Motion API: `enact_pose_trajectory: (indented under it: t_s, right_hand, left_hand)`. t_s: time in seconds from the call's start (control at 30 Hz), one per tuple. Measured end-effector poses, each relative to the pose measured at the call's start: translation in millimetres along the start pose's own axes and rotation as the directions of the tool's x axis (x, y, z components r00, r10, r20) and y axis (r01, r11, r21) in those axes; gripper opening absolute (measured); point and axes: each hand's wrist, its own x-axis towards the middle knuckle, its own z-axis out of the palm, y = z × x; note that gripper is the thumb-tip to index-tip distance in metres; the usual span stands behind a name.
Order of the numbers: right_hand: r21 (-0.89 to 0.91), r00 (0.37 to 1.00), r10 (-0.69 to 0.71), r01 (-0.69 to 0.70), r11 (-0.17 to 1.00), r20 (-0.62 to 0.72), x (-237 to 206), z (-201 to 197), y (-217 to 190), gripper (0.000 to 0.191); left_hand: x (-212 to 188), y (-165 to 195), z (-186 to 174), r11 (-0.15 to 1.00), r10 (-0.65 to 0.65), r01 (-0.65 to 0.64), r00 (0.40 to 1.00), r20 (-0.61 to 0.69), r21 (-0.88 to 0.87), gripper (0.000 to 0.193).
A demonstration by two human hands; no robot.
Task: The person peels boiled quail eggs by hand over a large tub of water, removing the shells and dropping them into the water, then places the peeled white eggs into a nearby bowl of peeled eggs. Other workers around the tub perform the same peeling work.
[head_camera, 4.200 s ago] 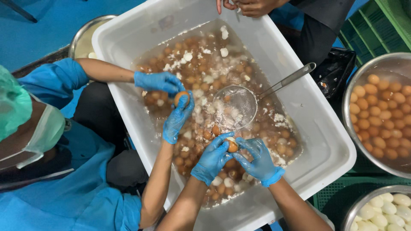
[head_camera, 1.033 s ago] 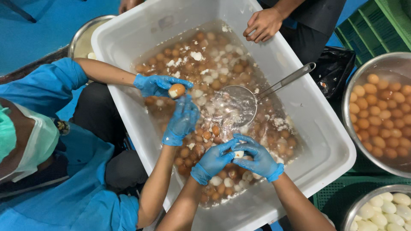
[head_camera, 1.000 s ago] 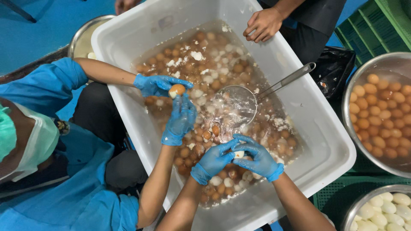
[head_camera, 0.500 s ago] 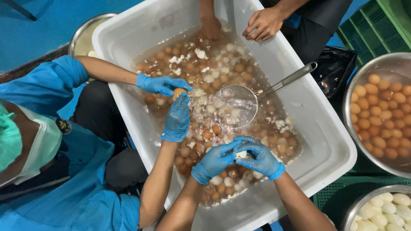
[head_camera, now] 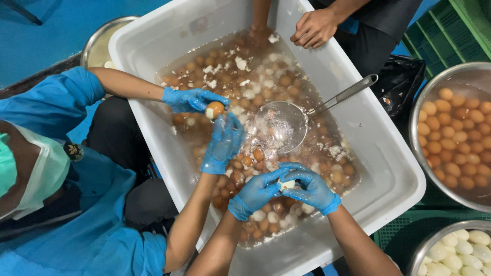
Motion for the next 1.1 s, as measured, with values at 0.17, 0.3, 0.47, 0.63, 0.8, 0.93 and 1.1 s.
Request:
enact_pose_trajectory:
  t_s: [0.17,0.3,0.47,0.63,0.8,0.93,1.1]
  right_hand:
    - [-0.007,1.0,0.004,-0.004,1.0,-0.011,-1,-3,4,0.032]
    - [0.166,0.996,0.065,-0.055,0.985,-0.06,-1,-4,4,0.035]
    - [0.239,0.996,0.066,-0.049,0.97,-0.062,-2,-1,-7,0.033]
    - [0.33,0.971,0.197,-0.144,0.933,-0.134,2,10,-17,0.057]
    - [0.223,0.988,0.067,-0.034,0.974,-0.142,1,11,-12,0.055]
    - [0.043,0.985,-0.046,0.054,0.998,-0.165,2,12,-2,0.053]
    - [0.1,0.983,-0.033,0.052,0.994,-0.181,-1,8,-1,0.05]
  left_hand:
    - [2,-2,1,0.991,-0.01,0.011,1.0,0.011,-0.136,0.053]
    - [1,-1,2,0.994,0.079,-0.083,0.995,-0.061,-0.067,0.052]
    - [1,6,3,0.977,0.139,-0.151,0.986,-0.086,-0.149,0.05]
    - [6,6,7,0.994,0.093,-0.104,0.973,-0.213,-0.041,0.043]
    - [7,4,9,0.974,0.209,-0.222,0.959,-0.193,-0.048,0.046]
    - [8,6,11,0.979,0.16,-0.184,0.962,-0.223,-0.092,0.042]
    - [7,10,12,0.977,0.176,-0.197,0.961,-0.212,-0.082,0.042]
